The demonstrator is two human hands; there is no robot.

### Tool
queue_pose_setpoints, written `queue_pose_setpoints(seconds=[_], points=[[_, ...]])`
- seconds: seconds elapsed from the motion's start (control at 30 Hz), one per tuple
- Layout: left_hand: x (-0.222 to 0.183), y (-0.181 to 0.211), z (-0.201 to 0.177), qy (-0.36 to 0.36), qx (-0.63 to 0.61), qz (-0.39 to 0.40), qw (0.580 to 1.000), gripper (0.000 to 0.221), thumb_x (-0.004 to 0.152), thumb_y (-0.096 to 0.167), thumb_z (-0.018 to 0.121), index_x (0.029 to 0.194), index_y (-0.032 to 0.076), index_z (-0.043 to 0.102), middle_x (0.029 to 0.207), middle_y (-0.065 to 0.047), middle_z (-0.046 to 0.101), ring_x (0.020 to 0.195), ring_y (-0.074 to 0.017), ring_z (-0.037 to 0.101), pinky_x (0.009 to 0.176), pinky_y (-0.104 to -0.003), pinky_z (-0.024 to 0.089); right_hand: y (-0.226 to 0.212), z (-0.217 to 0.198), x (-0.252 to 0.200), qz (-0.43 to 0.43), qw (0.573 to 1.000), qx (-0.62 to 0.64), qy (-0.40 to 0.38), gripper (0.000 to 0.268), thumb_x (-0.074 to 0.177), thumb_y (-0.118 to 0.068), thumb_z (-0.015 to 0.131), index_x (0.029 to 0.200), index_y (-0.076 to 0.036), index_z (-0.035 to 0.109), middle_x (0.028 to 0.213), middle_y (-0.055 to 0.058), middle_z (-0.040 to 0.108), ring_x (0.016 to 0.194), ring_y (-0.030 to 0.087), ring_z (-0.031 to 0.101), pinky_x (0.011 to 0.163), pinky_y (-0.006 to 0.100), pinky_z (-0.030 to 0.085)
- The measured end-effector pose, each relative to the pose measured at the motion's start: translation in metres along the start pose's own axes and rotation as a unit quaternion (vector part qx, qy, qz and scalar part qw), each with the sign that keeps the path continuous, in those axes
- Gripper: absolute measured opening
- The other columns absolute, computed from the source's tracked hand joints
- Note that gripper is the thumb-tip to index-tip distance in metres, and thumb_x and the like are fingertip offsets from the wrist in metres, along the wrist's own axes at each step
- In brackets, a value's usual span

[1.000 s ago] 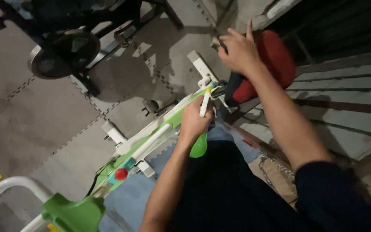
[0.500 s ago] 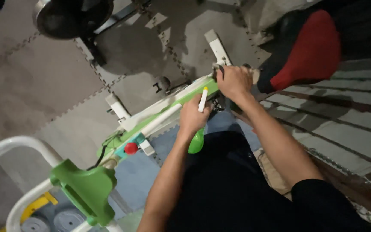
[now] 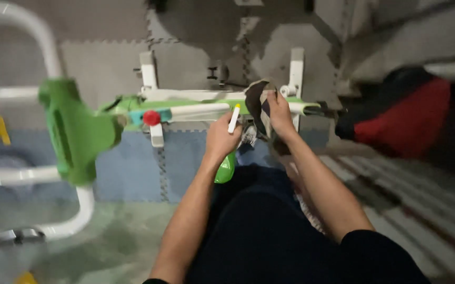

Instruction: The person cleans a green and white stationary bicycle by spraying a cleaning solution from a bottle and wiping the frame, seat, and handlebars with a cloth. The person moves around the bike to clean different sections, including the base and the seat post.

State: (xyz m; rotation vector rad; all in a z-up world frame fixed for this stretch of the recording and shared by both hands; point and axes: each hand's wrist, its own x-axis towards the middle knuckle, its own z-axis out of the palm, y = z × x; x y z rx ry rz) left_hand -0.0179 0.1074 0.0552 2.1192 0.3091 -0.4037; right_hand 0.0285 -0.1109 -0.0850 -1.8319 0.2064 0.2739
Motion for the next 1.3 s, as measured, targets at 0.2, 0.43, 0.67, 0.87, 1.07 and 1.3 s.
queue_pose_setpoints(seconds=[0.2, 0.43, 0.67, 0.87, 1.07, 1.3], points=[[-0.051, -0.006, -0.032, 0.138, -0.054, -0.055, 0.987, 0.032, 0.083, 0.029, 0.065, 0.109, 0.011, 0.071, 0.09, -0.021, 0.074, 0.088, -0.0463, 0.068, 0.077, -0.054, 0.055, -0.058, 0.033, -0.008, 0.172, 0.949, 0.236, -0.116, 0.045, 0.106, -0.046, 0.051, 0.123, -0.006, 0.067, 0.109, 0.002, 0.068, 0.1, 0.016, 0.063, 0.09, 0.031, 0.05], [-0.118, -0.057, -0.054, 0.232, -0.09, -0.116, 0.962, 0.027, 0.087, 0.029, 0.065, 0.102, 0.008, 0.072, 0.089, -0.021, 0.074, 0.089, -0.0429, 0.071, 0.081, -0.05, 0.057, -0.131, 0.087, -0.05, 0.121, 0.935, 0.167, -0.287, 0.045, 0.088, -0.022, 0.07, 0.129, -0.007, 0.061, 0.116, 0.001, 0.065, 0.107, 0.015, 0.061, 0.097, 0.03, 0.048], [-0.199, -0.11, -0.104, 0.346, -0.175, -0.13, 0.913, 0.034, 0.086, 0.028, 0.064, 0.114, 0.009, 0.072, 0.091, -0.019, 0.075, 0.089, -0.0413, 0.072, 0.079, -0.047, 0.057, -0.114, 0.181, -0.106, 0.128, 0.919, 0.117, -0.353, 0.046, 0.077, 0.0, 0.069, 0.122, -0.003, 0.061, 0.104, 0.005, 0.065, 0.093, 0.02, 0.063, 0.08, 0.034, 0.054], [-0.281, -0.191, -0.152, 0.376, -0.168, -0.148, 0.899, 0.033, 0.086, 0.027, 0.066, 0.113, 0.009, 0.072, 0.093, -0.019, 0.075, 0.092, -0.0421, 0.071, 0.08, -0.048, 0.057, -0.111, 0.294, -0.182, 0.17, 0.919, 0.069, -0.349, 0.038, 0.08, 0.002, 0.066, 0.118, -0.001, 0.061, 0.1, 0.007, 0.067, 0.088, 0.022, 0.064, 0.075, 0.038, 0.054], [-0.35, -0.277, -0.198, 0.405, -0.138, -0.147, 0.892, 0.027, 0.084, 0.026, 0.068, 0.102, 0.008, 0.073, 0.091, -0.019, 0.075, 0.089, -0.0425, 0.071, 0.079, -0.05, 0.057, -0.104, 0.399, -0.267, 0.028, 0.931, -0.046, -0.361, 0.053, 0.078, -0.003, 0.07, 0.129, -0.003, 0.059, 0.107, 0.008, 0.069, 0.093, 0.025, 0.064, 0.081, 0.036, 0.053], [-0.41, -0.3, -0.274, 0.424, -0.16, -0.13, 0.882, 0.023, 0.087, 0.023, 0.064, 0.1, 0.005, 0.068, 0.088, -0.02, 0.074, 0.086, -0.0449, 0.069, 0.074, -0.052, 0.055, -0.09, 0.476, -0.312, 0.052, 0.936, -0.148, -0.315, 0.055, 0.083, -0.025, 0.072, 0.132, -0.004, 0.063, 0.111, 0.01, 0.071, 0.096, 0.024, 0.065, 0.084, 0.036, 0.05]])
